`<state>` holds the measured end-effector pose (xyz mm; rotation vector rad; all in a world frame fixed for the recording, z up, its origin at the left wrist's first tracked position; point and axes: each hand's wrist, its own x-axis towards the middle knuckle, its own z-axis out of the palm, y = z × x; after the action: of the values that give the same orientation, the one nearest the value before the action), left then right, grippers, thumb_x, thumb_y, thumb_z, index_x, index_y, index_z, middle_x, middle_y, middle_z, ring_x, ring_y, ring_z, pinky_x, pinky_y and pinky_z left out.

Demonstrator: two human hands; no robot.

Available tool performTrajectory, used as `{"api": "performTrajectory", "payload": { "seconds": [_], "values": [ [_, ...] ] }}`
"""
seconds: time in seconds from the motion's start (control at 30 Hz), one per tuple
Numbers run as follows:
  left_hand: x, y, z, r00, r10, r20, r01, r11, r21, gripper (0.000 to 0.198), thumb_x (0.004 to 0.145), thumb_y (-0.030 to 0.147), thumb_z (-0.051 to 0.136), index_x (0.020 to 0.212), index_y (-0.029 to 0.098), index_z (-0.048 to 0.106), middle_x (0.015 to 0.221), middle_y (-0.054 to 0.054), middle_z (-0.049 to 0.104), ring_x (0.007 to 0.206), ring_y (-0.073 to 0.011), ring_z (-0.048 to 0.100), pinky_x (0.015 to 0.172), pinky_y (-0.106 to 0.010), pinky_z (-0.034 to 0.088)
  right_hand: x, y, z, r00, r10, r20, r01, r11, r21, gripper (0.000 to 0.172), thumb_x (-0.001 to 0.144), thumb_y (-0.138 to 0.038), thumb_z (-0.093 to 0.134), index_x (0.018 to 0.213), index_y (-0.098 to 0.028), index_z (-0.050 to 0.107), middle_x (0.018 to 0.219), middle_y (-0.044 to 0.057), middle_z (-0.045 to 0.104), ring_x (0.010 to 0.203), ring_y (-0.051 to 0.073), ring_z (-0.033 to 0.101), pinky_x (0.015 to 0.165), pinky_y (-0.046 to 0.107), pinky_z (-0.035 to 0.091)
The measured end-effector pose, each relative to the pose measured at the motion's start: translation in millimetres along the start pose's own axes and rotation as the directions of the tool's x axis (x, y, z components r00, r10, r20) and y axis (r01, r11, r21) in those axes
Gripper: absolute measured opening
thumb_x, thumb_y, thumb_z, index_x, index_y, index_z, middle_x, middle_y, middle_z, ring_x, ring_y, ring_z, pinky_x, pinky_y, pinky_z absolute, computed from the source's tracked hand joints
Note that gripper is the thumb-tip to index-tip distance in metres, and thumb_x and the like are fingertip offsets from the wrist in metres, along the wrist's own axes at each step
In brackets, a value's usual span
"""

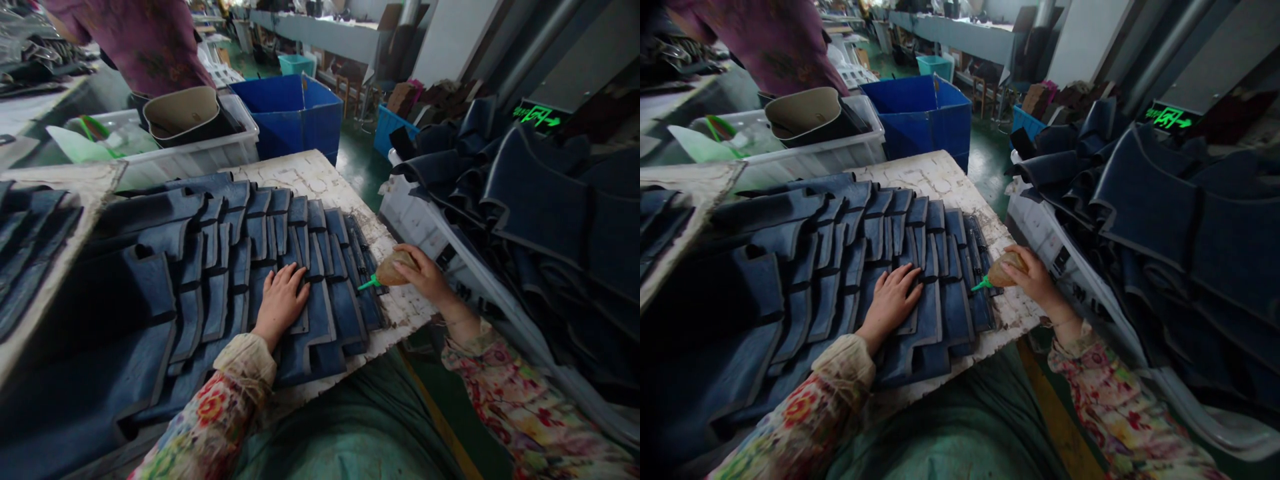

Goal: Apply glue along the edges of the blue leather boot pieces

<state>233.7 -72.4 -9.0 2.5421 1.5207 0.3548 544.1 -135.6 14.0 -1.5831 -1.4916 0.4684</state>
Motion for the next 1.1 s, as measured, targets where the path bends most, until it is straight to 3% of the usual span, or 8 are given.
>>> {"api": "performTrajectory", "payload": {
  "seconds": [0.1, 0.33, 0.57, 1.1],
  "values": [
    [0, 0, 0.8, 1.000, 0.000, -0.004, 0.000, 1.000, -0.002, 0.042, 0.091, 0.039, 0.037, 0.128, 0.025, 0.050, 0.138, -0.006, 0.047, 0.129, -0.0227, 0.041, 0.111, -0.048, 0.023, 1, 2, 0, 0.999, -0.034, 0.029, 0.035, 0.999, -0.011, 0.033, 0.079, -0.044, 0.058, 0.105, -0.024, 0.057, 0.101, 0.004, 0.061, 0.094, 0.022, 0.058, 0.088, 0.037, 0.046],
    [0, -1, 0.7, 1.000, 0.001, 0.007, -0.001, 1.000, 0.005, 0.042, 0.091, 0.039, 0.037, 0.129, 0.025, 0.050, 0.139, -0.006, 0.047, 0.129, -0.0228, 0.040, 0.111, -0.048, 0.024, 28, 11, 12, 0.992, -0.109, -0.071, 0.107, 0.994, -0.021, 0.036, 0.081, -0.043, 0.057, 0.111, -0.024, 0.054, 0.112, 0.006, 0.057, 0.107, 0.022, 0.053, 0.097, 0.039, 0.041],
    [1, 0, -0.4, 1.000, 0.004, 0.005, -0.004, 1.000, 0.002, 0.042, 0.092, 0.039, 0.036, 0.129, 0.024, 0.049, 0.139, -0.006, 0.047, 0.129, -0.0224, 0.040, 0.111, -0.048, 0.024, 60, 21, 27, 0.966, -0.216, -0.144, 0.201, 0.973, -0.111, 0.034, 0.080, -0.039, 0.058, 0.109, -0.022, 0.053, 0.108, 0.007, 0.054, 0.105, 0.023, 0.052, 0.096, 0.040, 0.042],
    [-1, -2, 1.0, 1.000, 0.004, -0.009, -0.004, 1.000, -0.007, 0.041, 0.092, 0.039, 0.037, 0.129, 0.025, 0.050, 0.139, -0.005, 0.047, 0.130, -0.0221, 0.040, 0.112, -0.047, 0.023, 72, 21, 33, 0.948, -0.270, -0.168, 0.252, 0.960, -0.124, 0.034, 0.079, -0.038, 0.057, 0.109, -0.022, 0.051, 0.109, 0.008, 0.053, 0.107, 0.024, 0.051, 0.096, 0.042, 0.041]
  ]
}}
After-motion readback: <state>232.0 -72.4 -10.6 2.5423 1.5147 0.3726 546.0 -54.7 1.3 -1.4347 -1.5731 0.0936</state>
